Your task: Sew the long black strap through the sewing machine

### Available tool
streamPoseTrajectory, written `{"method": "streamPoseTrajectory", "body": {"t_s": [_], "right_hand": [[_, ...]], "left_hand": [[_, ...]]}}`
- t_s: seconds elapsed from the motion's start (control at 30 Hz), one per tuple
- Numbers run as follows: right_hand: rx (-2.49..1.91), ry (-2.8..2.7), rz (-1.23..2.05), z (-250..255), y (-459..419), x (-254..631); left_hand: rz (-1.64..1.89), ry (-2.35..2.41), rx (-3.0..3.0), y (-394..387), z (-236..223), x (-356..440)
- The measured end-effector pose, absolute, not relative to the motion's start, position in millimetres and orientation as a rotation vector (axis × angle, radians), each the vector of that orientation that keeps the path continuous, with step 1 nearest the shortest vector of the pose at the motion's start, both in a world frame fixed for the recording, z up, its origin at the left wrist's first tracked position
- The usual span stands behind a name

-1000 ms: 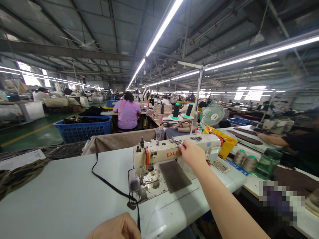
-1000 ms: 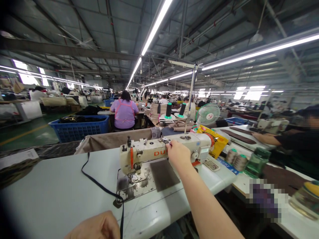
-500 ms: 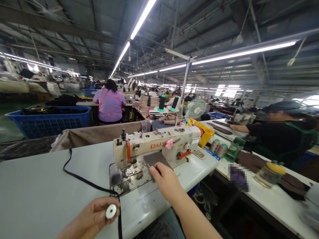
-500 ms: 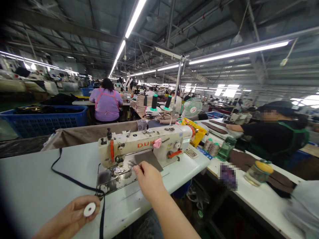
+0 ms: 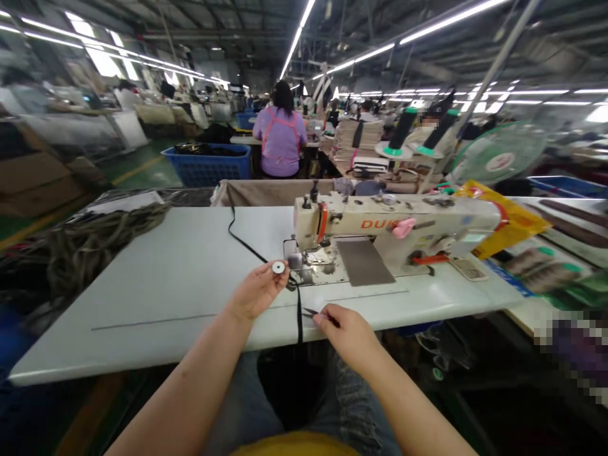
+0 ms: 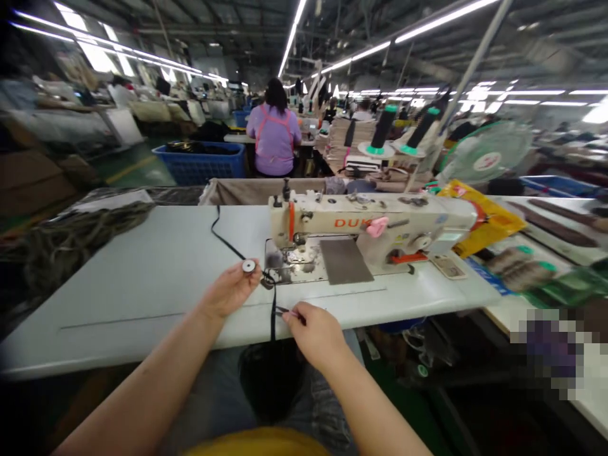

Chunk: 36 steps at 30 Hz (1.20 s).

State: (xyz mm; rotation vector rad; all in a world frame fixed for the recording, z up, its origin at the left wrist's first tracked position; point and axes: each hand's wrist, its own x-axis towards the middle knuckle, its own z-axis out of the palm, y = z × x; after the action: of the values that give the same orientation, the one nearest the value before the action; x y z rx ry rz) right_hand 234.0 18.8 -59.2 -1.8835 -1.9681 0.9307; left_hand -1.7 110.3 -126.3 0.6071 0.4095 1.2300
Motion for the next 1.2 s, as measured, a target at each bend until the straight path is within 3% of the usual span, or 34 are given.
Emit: {"method": "streamPoseTrajectory", "body": {"t_s": [0.83, 1.03, 1.2], "right_hand": [[-1.998, -2.142, 0.778, -76, 22, 213], [-1.787, -1.978, 0.922, -88, 10, 246], [-1.486, -1.837, 1.044, -86, -8, 258]], "left_hand": [[1.309, 0.399, 0.522, 106, -114, 0], [1.351, 0.464, 0.597, 87, -112, -5], [1.075, 0.534, 0.777, 40, -132, -15]]}}
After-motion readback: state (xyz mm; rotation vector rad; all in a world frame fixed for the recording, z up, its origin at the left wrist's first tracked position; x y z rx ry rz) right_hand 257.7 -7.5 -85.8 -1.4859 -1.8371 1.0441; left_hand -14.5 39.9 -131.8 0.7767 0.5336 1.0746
